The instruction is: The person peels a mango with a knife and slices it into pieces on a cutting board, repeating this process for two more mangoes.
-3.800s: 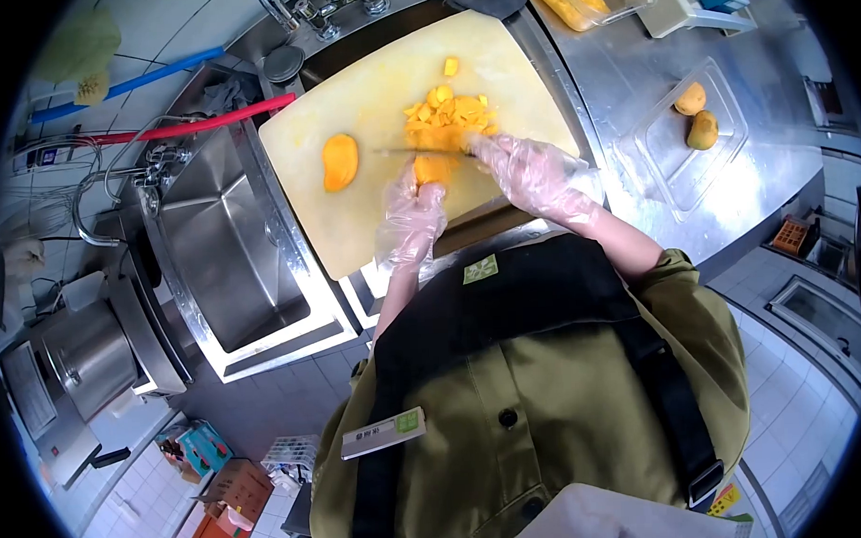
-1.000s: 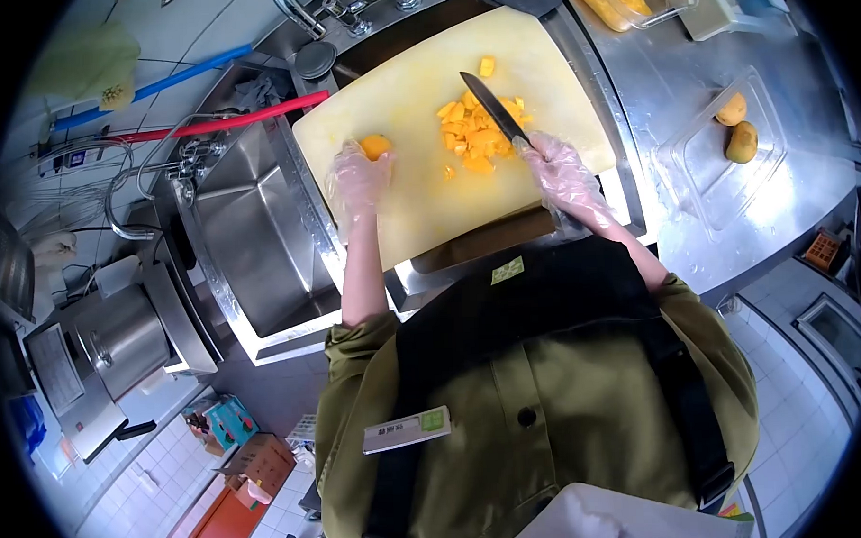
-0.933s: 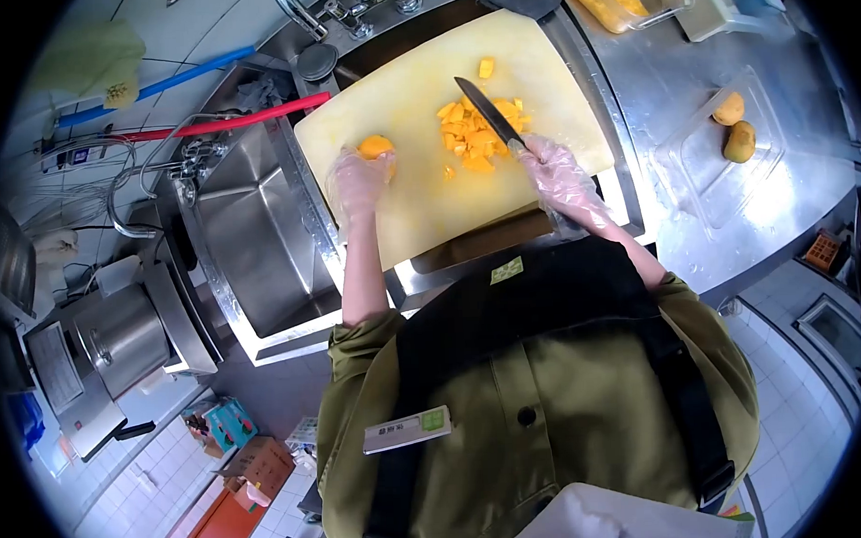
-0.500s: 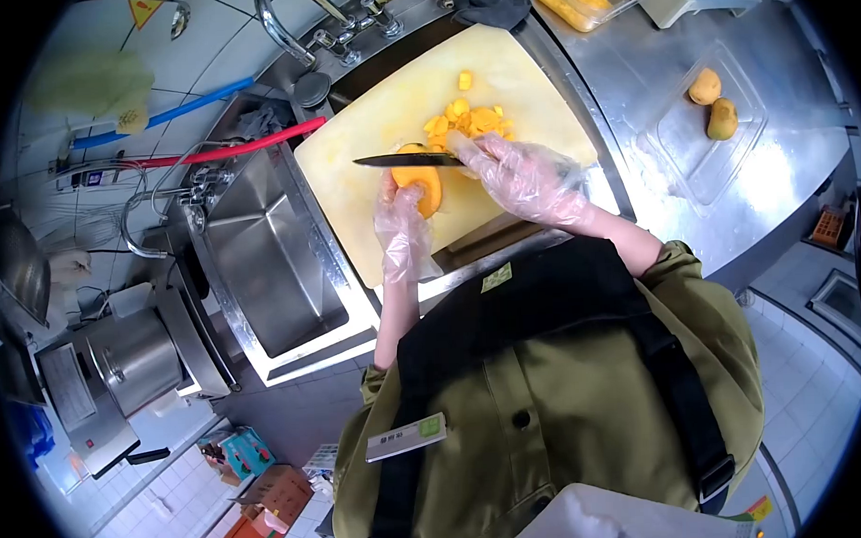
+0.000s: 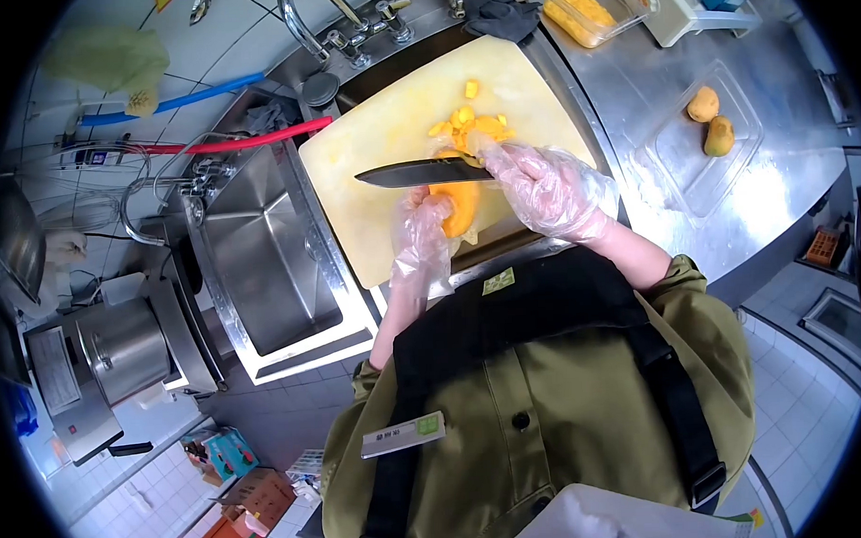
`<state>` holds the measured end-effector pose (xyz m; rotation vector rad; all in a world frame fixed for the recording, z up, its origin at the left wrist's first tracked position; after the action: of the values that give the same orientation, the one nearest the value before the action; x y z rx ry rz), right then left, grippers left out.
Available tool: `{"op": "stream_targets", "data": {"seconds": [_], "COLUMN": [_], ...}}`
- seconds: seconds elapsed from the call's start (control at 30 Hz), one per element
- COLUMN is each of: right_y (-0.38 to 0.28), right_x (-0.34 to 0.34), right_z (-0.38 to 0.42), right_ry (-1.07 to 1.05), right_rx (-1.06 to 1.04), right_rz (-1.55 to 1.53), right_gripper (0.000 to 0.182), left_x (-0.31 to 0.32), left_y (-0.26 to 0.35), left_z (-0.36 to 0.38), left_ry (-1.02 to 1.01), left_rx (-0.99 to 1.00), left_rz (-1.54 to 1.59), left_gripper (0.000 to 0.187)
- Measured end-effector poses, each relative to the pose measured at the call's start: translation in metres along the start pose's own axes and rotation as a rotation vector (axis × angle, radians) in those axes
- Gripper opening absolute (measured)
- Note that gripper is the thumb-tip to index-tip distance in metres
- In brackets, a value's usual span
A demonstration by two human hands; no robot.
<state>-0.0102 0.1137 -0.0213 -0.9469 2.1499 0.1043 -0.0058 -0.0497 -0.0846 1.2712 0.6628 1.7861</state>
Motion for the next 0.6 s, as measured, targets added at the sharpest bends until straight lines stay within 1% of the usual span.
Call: {"op": "stream_targets", "data": {"seconds": [0.07,0.1,0.17,0.2,0.23,0.3,0.37,0.4,0.47,0.5,0.53,0.57,0.6], "right_y": [0.003,0.003,0.003,0.005,0.007,0.011,0.008,0.007,0.006,0.006,0.005,0.006,0.007], "right_x": [-0.001,-0.006,-0.016,-0.018,-0.019,-0.022,-0.027,-0.029,-0.031,-0.031,-0.031,-0.031,-0.031], "right_z": [0.0,-0.001,-0.006,-0.006,-0.006,-0.008,-0.013,-0.015,-0.016,-0.019,-0.02,-0.018,-0.017], "right_ry": [-0.033,0.027,0.149,0.139,0.132,0.126,0.056,0.022,0.073,0.105,0.136,0.141,0.148], "right_rx": [0.029,-0.026,-0.139,-0.142,-0.148,-0.157,-0.106,-0.079,-0.119,-0.152,-0.184,-0.171,-0.161], "right_rz": [-0.01,-0.013,-0.024,-0.064,-0.102,-0.157,-0.242,-0.283,-0.315,-0.315,-0.315,-0.316,-0.317], "right_gripper": [0.044,0.044,0.045,0.045,0.045,0.045,0.044,0.044,0.047,0.049,0.051,0.051,0.052], "left_x": [0.001,0.005,0.01,0.011,0.014,0.025,0.027,0.034,0.051,0.052,0.053,0.056,0.053], "left_y": [-0.001,0.003,0.017,0.024,0.034,0.05,0.055,0.062,0.077,0.079,0.079,0.081,0.081], "left_z": [0.001,0.0,0.0,-0.001,-0.007,-0.003,-0.007,-0.005,0.002,0.004,0.001,0.0,-0.005], "left_ry": [-0.038,-0.112,-0.162,-0.186,-0.334,-0.381,-0.444,-0.48,-0.544,-0.662,-0.728,-0.793,-0.816], "left_rx": [-0.03,0.012,0.018,0.018,0.208,0.218,0.238,0.303,0.425,0.509,0.502,0.495,0.451], "left_rz": [-0.021,-0.002,-0.095,-0.14,-0.211,-0.266,-0.321,-0.505,-0.872,-0.691,-0.668,-0.644,-0.65], "left_gripper": [0.045,0.051,0.055,0.058,0.062,0.062,0.06,0.059,0.059,0.054,0.053,0.052,0.051]}}
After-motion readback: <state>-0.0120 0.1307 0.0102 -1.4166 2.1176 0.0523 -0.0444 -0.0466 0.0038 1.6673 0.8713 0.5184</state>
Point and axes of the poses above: each hand's wrist, its own z-axis away from the middle knuckle, its own x-axis out of the palm, y = z × x, the point moved 4 cm from there along -z, towards the middle knuckle, and after that the axes turned 11 degrees about y, right-handed, at the moved point
